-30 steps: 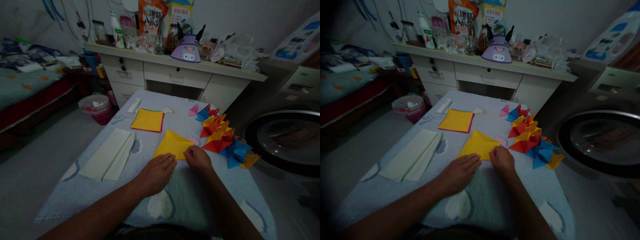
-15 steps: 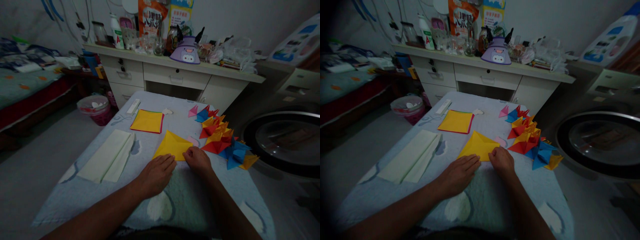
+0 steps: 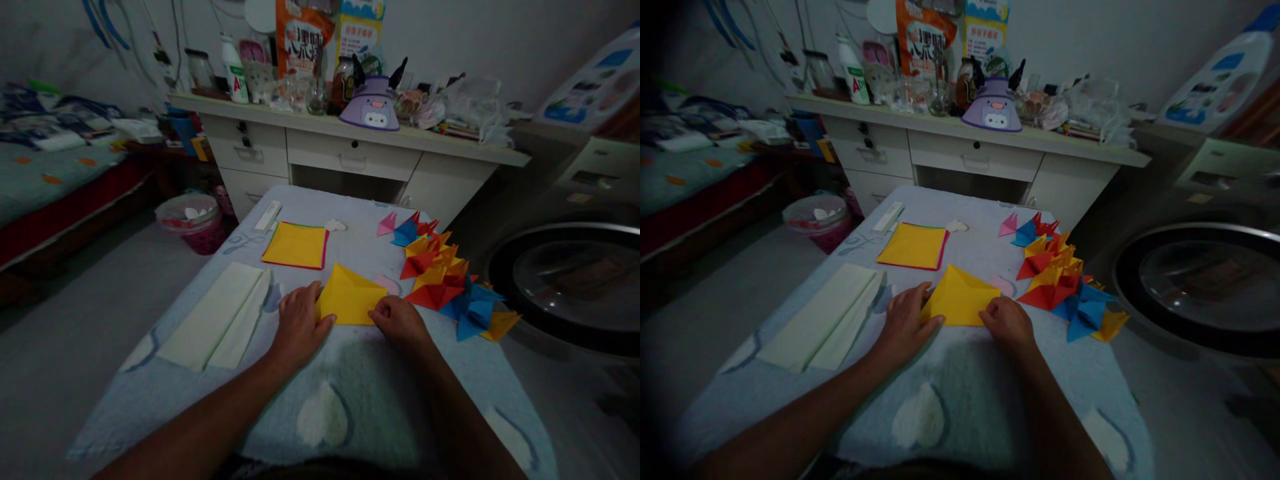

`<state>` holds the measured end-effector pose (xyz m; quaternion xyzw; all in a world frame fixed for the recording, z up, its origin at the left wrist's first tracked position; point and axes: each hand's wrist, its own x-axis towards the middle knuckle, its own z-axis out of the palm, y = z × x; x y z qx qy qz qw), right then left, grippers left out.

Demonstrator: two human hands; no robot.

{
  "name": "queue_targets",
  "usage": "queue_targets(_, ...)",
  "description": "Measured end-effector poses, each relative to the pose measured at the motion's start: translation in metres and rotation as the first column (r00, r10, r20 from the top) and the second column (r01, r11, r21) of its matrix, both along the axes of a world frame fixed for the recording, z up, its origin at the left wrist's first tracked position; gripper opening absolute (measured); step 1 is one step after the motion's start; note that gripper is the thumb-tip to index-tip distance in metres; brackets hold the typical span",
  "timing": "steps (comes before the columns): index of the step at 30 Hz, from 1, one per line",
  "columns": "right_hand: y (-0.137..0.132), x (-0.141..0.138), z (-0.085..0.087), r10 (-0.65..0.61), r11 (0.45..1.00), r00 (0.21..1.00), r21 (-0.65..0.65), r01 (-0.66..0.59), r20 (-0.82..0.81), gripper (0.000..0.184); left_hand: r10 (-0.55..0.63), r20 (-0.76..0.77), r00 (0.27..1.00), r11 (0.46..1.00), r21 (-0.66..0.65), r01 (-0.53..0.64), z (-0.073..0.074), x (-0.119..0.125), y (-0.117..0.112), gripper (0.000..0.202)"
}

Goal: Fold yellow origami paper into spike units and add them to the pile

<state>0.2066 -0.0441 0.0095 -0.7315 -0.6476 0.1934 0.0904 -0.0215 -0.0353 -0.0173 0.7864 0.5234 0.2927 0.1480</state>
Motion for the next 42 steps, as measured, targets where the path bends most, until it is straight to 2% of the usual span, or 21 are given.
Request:
queue_targets(9, 0.000, -0.001, 0.003, -0.013, 1.000, 1.000, -0.002, 0.013, -0.010, 0.016, -0.020, 0.165, 0.986, 0.990, -0.136, 0.043, 0.002, 0.002, 0.009, 0.056)
queue_targets(18, -0.001, -0.003, 0.002, -0.052, 0.999, 0.999, 0.005, 0.052, -0.006, 0.019, -0.041, 0.154, 0.987, 0.987, -0.145, 0.064, 0.003, 0.001, 0.008, 0.051)
queue_targets(25, 0.000, -0.006, 0.002, -0.090, 0.996, 0.995, 0.019, 0.089, 0.041, 0.021, -0.049, 0.111, 0.993, 0.995, -0.082, 0.058, -0.001, 0.000, 0.009, 0.050)
queue_targets(30, 0.000, -0.007, 0.001, -0.094, 0.995, 0.993, 0.029, 0.093, 0.065, 0.020, -0.029, -0.015, 0.999, 0.990, 0.140, 0.031, 0.006, 0.002, 0.002, 0.047)
queue_targets(32, 0.000, -0.007, 0.000, -0.098, 0.995, 0.993, 0.025, 0.097, 0.065, 0.021, -0.088, -0.086, 0.992, 0.966, 0.237, 0.107, 0.010, 0.004, -0.004, 0.042)
queue_targets(33, 0.000, -0.007, 0.000, -0.102, 0.995, 0.993, 0.023, 0.100, 0.065, 0.021, -0.163, -0.123, 0.979, 0.945, 0.267, 0.191, 0.011, 0.006, -0.007, 0.038)
queue_targets(35, 0.000, -0.007, 0.000, -0.106, 0.994, 0.992, 0.018, 0.105, 0.067, 0.021, -0.362, -0.202, 0.910, 0.869, 0.279, 0.408, 0.011, 0.010, -0.013, 0.028)
queue_targets(37, 0.001, -0.007, -0.001, -0.108, 0.994, 0.992, 0.017, 0.107, 0.072, 0.021, -0.498, -0.261, 0.827, 0.797, 0.237, 0.555, 0.009, 0.013, -0.018, 0.024)
queue_targets(39, 0.001, -0.008, 0.000, -0.111, 0.994, 0.991, 0.013, 0.110, 0.080, 0.021, -0.531, -0.283, 0.799, 0.782, 0.201, 0.590, 0.005, 0.016, -0.020, 0.026)
queue_targets(42, 0.001, -0.009, 0.002, -0.111, 0.994, 0.990, 0.020, 0.110, 0.086, 0.021, -0.519, -0.281, 0.807, 0.808, 0.145, 0.571, 0.001, 0.017, -0.022, 0.034)
